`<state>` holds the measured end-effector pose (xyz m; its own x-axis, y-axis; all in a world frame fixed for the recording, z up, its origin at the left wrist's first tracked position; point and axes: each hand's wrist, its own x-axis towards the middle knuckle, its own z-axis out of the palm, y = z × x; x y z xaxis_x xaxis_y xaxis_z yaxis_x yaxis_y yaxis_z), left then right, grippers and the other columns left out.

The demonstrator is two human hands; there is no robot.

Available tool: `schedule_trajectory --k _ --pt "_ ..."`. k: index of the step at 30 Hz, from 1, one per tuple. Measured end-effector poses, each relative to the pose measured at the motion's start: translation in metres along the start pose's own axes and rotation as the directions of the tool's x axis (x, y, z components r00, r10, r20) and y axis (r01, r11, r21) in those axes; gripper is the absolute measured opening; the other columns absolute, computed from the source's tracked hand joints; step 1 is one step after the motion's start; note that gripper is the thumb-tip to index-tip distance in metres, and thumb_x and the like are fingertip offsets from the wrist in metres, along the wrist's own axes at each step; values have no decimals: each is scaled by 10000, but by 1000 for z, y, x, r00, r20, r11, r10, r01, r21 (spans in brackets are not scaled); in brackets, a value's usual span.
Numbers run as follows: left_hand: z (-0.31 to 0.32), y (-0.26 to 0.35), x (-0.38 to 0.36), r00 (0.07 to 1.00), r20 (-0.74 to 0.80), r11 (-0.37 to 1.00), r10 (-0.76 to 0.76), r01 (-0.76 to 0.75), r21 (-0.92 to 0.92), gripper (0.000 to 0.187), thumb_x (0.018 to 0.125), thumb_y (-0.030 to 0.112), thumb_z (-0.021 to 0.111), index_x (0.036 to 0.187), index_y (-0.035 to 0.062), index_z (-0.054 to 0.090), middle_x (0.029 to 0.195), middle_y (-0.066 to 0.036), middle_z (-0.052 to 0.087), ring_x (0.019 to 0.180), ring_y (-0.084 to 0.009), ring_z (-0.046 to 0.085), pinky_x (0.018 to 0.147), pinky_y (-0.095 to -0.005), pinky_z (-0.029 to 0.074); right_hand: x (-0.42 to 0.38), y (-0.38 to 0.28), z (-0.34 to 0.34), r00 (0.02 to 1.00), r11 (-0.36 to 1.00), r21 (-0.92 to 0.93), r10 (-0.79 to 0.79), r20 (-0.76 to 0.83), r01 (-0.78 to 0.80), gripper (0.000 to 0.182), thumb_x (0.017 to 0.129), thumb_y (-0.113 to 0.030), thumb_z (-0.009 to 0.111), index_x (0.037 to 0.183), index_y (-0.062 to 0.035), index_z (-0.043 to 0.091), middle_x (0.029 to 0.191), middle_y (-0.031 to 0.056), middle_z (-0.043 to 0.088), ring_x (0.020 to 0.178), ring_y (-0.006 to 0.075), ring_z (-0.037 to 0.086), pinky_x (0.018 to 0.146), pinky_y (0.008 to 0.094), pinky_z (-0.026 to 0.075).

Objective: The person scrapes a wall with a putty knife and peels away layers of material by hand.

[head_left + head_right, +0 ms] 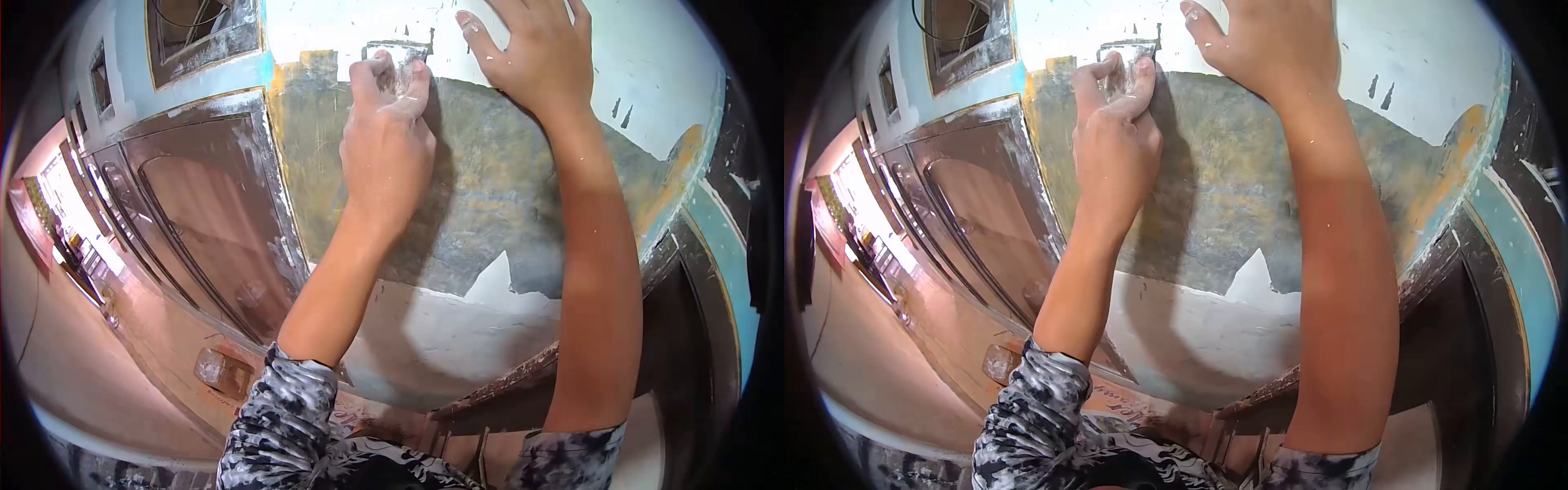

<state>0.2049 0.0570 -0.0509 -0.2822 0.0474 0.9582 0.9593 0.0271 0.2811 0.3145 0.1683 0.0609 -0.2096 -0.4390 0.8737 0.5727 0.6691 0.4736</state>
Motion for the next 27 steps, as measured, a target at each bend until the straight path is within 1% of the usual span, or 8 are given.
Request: schedule_trajectory --k 3,6,8,9,16,17,21,27 --pt "-1 -6 -13 1000 5 1000 26 -26 -3 442 898 -45 623 1252 179 764 1349 -207 570 1078 -431 684 889 -459 558 0 1 0 1000 1000 3 -11 13 11 442 895 -313 667 1302 -144 697 1519 78 540 1459 290 425 1208 532 271" --pt "2 -14 -28 999 3 999 39 -39 -13 443 897 -45 627 1251 184 765 1350 -209 569 1087 -434 683 867 -451 562 -1 1 4 998 999 -14 -32 -48 32 446 896 -313 667 1310 -147 695 1517 82 543 1459 291 426 1207 531 272" --pt "4 -16 -31 998 -14 997 67 -68 -21 444 897 -44 628 1250 187 765 1350 -210 568 1091 -434 682 854 -447 564 1 -1 -3 1000 1000 -4 2 24 -2 448 895 -314 667 1312 -150 694 1522 84 540 1460 293 426 1209 530 270" --pt "4 -13 -28 998 -15 998 62 -62 -21 444 897 -44 626 1250 187 764 1357 -214 564 1100 -440 678 857 -452 563 1 -2 0 1000 1000 -7 -9 -16 8 447 897 -313 665 1311 -149 694 1518 88 543 1459 295 427 1210 529 270" --pt "4 -6 -7 999 -12 999 41 -41 -18 453 898 -33 615 1267 191 755 1397 -228 549 1137 -461 657 886 -471 552 1 0 -2 1000 1000 -11 -18 0 18 446 892 -311 669 1306 -146 695 1508 89 551 1458 292 428 1208 528 273" --pt "0 -3 -10 1000 26 1000 4 -4 -13 480 893 -55 612 1279 194 749 1383 -228 545 1165 -457 650 899 -472 552 0 0 -2 1000 1000 -7 -15 4 15 448 891 -310 670 1307 -147 695 1508 87 552 1459 292 428 1209 528 273" --pt "0 -9 -32 998 53 999 33 -31 -28 536 870 -114 604 1291 188 742 1349 -234 529 1228 -445 624 925 -469 556 1 -1 -1 1000 1000 3 -3 6 3 446 890 -307 671 1304 -144 695 1504 80 556 1457 292 430 1210 528 275" --pt "8 -7 -7 997 -17 998 70 -70 8 466 895 -56 607 1271 178 750 1381 -237 532 1079 -454 686 863 -466 578 1 -1 -2 1000 1000 -6 -3 10 3 459 890 -312 668 1321 -156 684 1510 83 549 1454 295 432 1211 526 271"
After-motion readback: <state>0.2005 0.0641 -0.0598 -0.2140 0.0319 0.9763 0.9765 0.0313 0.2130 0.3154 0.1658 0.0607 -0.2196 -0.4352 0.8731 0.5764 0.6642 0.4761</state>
